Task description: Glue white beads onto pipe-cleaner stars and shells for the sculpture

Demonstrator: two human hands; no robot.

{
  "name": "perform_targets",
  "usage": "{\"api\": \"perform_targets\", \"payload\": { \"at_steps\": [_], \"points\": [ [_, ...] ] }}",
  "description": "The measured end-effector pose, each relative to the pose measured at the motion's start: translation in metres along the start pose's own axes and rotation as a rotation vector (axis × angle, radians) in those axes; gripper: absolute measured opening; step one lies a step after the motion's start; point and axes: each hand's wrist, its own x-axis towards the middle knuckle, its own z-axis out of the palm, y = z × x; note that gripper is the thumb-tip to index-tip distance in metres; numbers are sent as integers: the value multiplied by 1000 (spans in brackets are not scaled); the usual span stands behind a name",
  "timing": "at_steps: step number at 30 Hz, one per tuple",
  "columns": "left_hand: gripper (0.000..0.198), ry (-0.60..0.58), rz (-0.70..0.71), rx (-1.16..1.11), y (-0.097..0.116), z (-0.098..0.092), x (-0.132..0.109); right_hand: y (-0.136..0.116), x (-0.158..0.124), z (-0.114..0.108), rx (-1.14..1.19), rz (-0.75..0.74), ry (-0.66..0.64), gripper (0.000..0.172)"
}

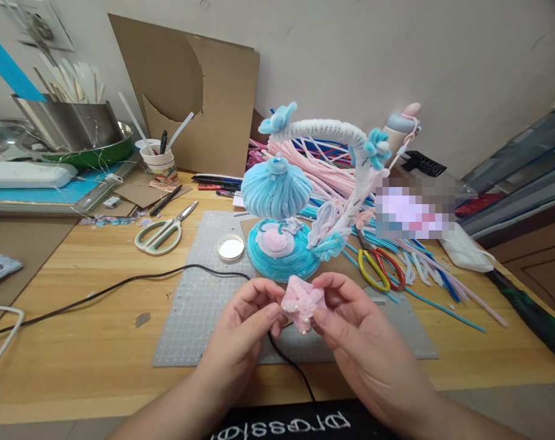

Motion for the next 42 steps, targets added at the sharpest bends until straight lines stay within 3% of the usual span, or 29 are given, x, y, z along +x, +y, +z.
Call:
{"api": "perform_targets", "payload": {
  "at_steps": [7, 42],
  "points": [
    [11, -20, -20, -26, -2, -2, -1, 2, -2, -2, -25, 5, -25, 22],
    [11, -70, -3, -86, -1, -2, -3, 3, -3, -2, 2, -31, -51, 22]
  ]
}}
